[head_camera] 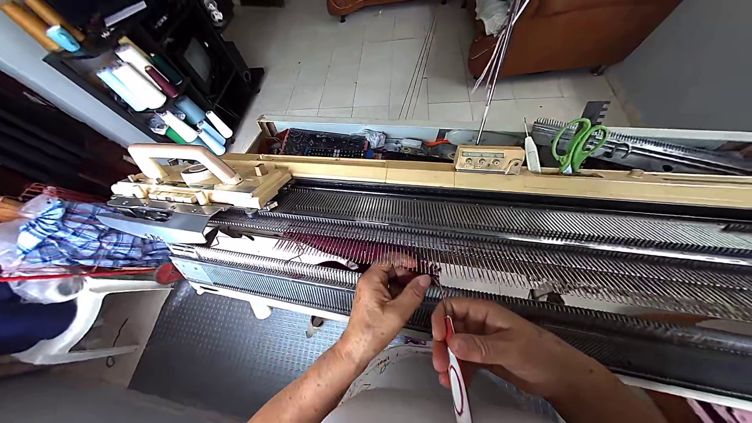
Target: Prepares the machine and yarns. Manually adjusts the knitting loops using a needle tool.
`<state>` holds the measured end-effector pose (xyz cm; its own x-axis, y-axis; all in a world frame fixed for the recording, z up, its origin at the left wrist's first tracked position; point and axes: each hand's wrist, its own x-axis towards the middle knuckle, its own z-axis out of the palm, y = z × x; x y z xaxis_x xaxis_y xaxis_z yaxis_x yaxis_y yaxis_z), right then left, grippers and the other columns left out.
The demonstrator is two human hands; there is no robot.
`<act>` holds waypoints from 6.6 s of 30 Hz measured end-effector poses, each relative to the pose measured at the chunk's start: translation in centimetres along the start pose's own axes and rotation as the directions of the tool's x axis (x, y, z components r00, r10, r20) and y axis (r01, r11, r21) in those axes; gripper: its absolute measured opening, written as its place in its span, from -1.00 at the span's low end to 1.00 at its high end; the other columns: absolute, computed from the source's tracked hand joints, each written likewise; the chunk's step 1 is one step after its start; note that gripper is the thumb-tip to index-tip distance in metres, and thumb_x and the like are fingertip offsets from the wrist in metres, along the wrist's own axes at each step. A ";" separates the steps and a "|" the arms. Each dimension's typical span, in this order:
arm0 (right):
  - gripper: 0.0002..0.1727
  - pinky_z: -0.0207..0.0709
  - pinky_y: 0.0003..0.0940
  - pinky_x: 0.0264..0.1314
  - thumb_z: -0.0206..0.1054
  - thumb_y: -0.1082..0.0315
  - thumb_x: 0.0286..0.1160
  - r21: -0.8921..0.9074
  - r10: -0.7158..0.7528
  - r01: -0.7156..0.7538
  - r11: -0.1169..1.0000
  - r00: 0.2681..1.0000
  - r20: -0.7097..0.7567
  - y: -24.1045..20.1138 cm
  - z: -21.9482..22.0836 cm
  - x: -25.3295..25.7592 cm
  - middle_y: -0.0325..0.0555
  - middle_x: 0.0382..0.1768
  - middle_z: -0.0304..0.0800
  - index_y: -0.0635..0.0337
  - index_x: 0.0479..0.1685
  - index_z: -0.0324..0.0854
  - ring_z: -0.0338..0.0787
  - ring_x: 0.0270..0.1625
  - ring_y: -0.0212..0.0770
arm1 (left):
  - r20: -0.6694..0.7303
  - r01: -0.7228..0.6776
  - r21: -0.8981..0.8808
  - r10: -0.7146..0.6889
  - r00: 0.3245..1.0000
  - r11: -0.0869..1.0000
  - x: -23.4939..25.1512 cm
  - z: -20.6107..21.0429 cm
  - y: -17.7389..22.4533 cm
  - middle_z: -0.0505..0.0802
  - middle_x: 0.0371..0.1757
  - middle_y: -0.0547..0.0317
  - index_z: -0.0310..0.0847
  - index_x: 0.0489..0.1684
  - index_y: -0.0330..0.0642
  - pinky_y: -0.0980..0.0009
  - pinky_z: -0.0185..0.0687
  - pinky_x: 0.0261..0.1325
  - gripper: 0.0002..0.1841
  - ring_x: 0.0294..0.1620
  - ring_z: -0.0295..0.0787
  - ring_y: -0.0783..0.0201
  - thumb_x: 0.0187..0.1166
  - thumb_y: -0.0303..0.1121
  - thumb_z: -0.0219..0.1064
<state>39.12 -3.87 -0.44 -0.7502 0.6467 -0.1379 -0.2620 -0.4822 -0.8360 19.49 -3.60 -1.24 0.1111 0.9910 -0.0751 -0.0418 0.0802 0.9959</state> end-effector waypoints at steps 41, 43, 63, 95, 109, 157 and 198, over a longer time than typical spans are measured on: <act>-0.76 0.83 -0.50 -0.10 0.41 0.25 0.58 0.008 -0.033 0.032 0.999 0.998 0.056 -0.6 3.0 -1.8 -0.27 -0.11 0.87 0.06 0.13 0.60 0.90 -0.07 -0.41 | -0.023 0.009 0.022 -0.008 1.000 1.000 -0.5 -0.3 0.6 0.76 -0.55 0.37 0.71 -0.10 -0.35 0.59 0.65 -0.30 -0.83 -0.50 0.68 0.56 0.40 -0.56 0.44; -0.75 0.81 -0.54 -0.11 0.44 0.22 0.55 -0.003 -0.013 0.013 1.000 0.998 0.059 -0.9 3.4 -2.1 -0.30 -0.14 0.88 0.03 0.11 0.62 0.90 -0.10 -0.45 | -0.024 -0.007 0.038 0.007 1.000 0.999 -0.6 -0.4 0.3 0.80 -0.51 0.35 0.70 -0.04 -0.37 0.58 0.68 -0.27 -0.80 -0.46 0.72 0.56 0.42 -0.55 0.43; -0.88 0.81 -0.54 -0.07 0.23 0.32 0.71 -0.007 0.021 -0.021 1.000 1.000 0.005 0.3 0.5 1.5 -0.32 -0.13 0.89 0.06 0.07 0.59 0.89 -0.07 -0.43 | 0.002 -0.026 0.040 0.026 1.000 0.999 -0.5 -1.5 -0.1 0.69 -0.60 0.48 0.68 0.01 -0.38 0.62 0.60 -0.32 -0.75 -0.52 0.62 0.61 0.40 -0.54 0.43; -0.83 0.82 -0.50 -0.06 0.30 0.30 0.67 -0.012 0.009 -0.009 1.000 0.999 0.038 0.0 1.8 1.4 -0.29 -0.11 0.88 0.05 0.12 0.58 0.90 -0.04 -0.41 | -0.021 -0.062 0.037 0.062 0.998 0.997 -0.3 -2.5 -0.3 0.59 -0.68 0.53 0.76 -0.13 -0.32 0.66 0.47 -0.44 -0.84 -0.61 0.49 0.65 0.38 -0.54 0.43; -0.89 0.81 -0.53 -0.09 0.23 0.32 0.71 0.006 0.039 -0.039 0.999 0.999 0.032 0.4 0.9 2.9 -0.32 -0.14 0.89 0.05 0.06 0.58 0.90 -0.07 -0.42 | -0.006 -0.073 0.049 0.073 0.997 0.996 -0.5 -3.2 -0.5 0.54 -0.70 0.56 0.75 -0.09 -0.31 0.69 0.38 -0.49 -0.83 -0.64 0.42 0.68 0.40 -0.52 0.42; -0.81 0.81 -0.54 -0.08 0.36 0.25 0.63 -0.025 0.016 -0.014 1.000 0.997 0.078 -0.4 3.2 1.8 -0.30 -0.13 0.88 0.04 0.09 0.60 0.90 -0.08 -0.45 | 0.029 -0.007 -0.053 0.009 1.000 0.999 -0.3 -4.1 0.1 0.78 -0.46 0.42 0.69 -0.08 -0.32 0.68 0.53 -0.37 -0.87 -0.51 0.57 0.66 0.50 -0.57 0.32; -0.80 0.82 -0.50 -0.06 0.35 0.30 0.63 -0.028 -0.001 0.004 1.000 0.994 0.107 -0.1 4.1 2.8 -0.28 -0.11 0.86 0.07 0.12 0.55 0.89 -0.04 -0.42 | -0.066 -0.058 0.045 0.061 0.996 0.997 -0.9 -4.3 0.8 0.75 -0.54 0.43 0.73 -0.11 -0.32 0.63 0.63 -0.30 -0.81 -0.48 0.66 0.61 0.34 -0.58 0.46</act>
<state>34.57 -4.41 1.41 -0.8107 0.5800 -0.0792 -0.2477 -0.4625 -0.8513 15.09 -3.99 -0.56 0.0430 0.9989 -0.0174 -0.0034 0.0175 0.9998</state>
